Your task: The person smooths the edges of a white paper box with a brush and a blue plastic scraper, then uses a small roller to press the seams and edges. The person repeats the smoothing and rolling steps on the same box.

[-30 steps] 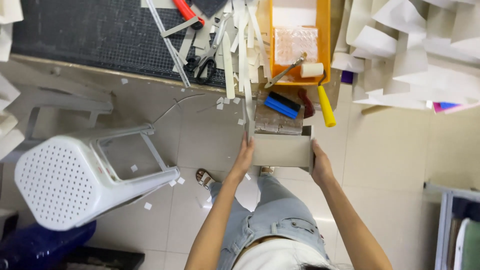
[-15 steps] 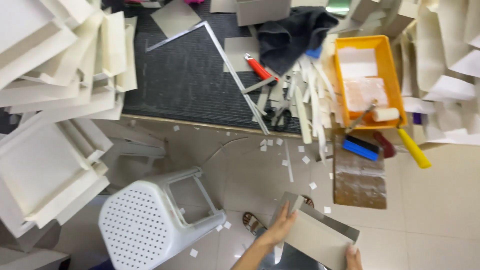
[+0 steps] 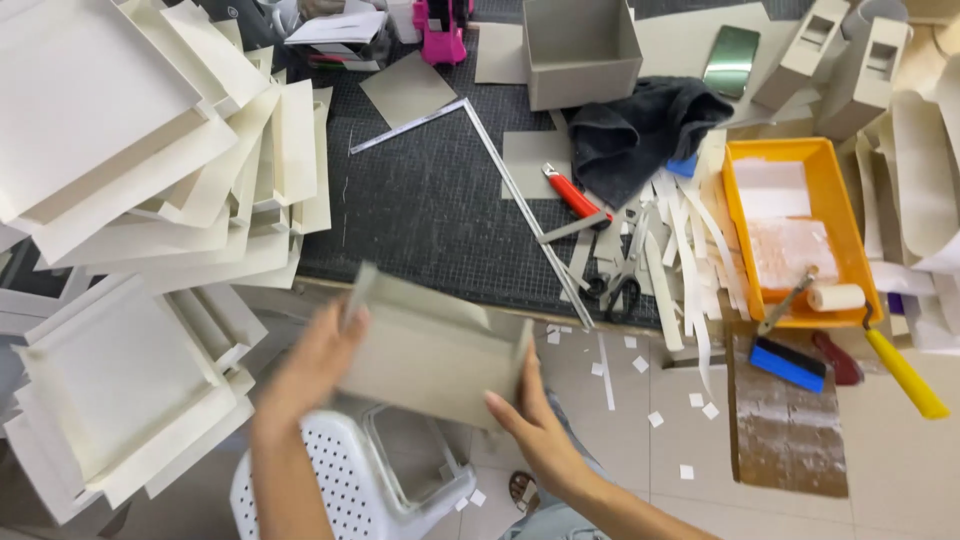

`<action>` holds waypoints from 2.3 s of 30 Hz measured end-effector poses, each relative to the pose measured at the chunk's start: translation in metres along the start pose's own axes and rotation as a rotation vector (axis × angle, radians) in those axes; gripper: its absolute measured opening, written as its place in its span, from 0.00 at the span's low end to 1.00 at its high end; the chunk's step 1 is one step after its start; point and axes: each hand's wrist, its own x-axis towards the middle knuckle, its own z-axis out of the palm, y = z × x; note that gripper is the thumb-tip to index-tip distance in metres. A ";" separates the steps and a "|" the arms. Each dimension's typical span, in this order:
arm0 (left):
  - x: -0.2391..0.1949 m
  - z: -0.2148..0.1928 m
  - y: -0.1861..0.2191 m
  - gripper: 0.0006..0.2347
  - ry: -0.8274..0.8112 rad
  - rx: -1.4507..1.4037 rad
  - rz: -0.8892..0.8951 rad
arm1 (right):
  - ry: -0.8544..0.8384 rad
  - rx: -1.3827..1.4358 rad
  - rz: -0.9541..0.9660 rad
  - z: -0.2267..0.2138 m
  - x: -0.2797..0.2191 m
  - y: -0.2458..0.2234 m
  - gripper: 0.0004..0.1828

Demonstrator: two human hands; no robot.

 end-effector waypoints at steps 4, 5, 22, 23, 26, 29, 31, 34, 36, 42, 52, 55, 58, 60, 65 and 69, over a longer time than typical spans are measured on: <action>0.124 -0.070 0.067 0.32 0.021 0.359 0.044 | -0.098 0.347 -0.099 0.029 0.078 -0.014 0.55; 0.158 -0.077 0.079 0.31 0.058 0.559 0.005 | -0.106 0.375 -0.110 0.035 0.098 -0.015 0.54; 0.395 -0.070 0.034 0.28 0.449 0.706 0.360 | 0.706 -1.327 -0.804 -0.238 0.509 -0.023 0.39; 0.388 -0.073 0.043 0.25 0.475 0.554 0.400 | 0.741 -1.500 -0.694 -0.273 0.530 -0.023 0.29; 0.377 -0.073 0.041 0.17 0.572 0.398 0.570 | 0.638 -1.538 -0.586 -0.333 0.556 -0.031 0.18; 0.347 -0.058 0.055 0.05 0.624 0.299 0.768 | 0.477 -1.212 -0.721 -0.309 0.489 -0.083 0.17; 0.319 -0.036 0.058 0.11 0.595 0.200 0.824 | 0.440 -1.022 -0.830 -0.278 0.416 -0.104 0.16; 0.283 -0.005 0.071 0.14 0.434 -0.006 0.814 | 0.401 -0.827 -1.026 -0.242 0.314 -0.110 0.10; 0.237 0.009 0.096 0.15 0.266 -0.182 0.758 | 0.328 -0.933 -1.112 -0.211 0.237 -0.103 0.14; 0.192 0.053 0.078 0.49 -0.474 -0.491 0.920 | 0.210 -0.271 -1.151 -0.207 0.065 -0.047 0.09; 0.034 0.185 0.136 0.45 -0.738 0.092 1.507 | 0.284 -0.051 -1.210 -0.232 -0.102 0.084 0.19; -0.002 0.217 0.154 0.43 -0.735 -0.020 1.561 | 0.336 0.037 -1.286 -0.234 -0.120 0.107 0.19; -0.033 0.251 0.163 0.39 -0.763 -0.055 1.598 | 0.377 0.136 -1.359 -0.243 -0.150 0.139 0.20; -0.046 0.277 0.164 0.32 -0.707 -0.040 1.760 | 0.393 0.238 -1.427 -0.251 -0.178 0.160 0.22; -0.025 0.362 0.120 0.36 -0.699 0.012 1.851 | 0.581 0.115 -1.416 -0.340 -0.266 0.116 0.20; -0.031 0.427 0.103 0.27 -0.490 -0.034 1.895 | 0.810 -0.278 -1.118 -0.347 -0.343 0.052 0.27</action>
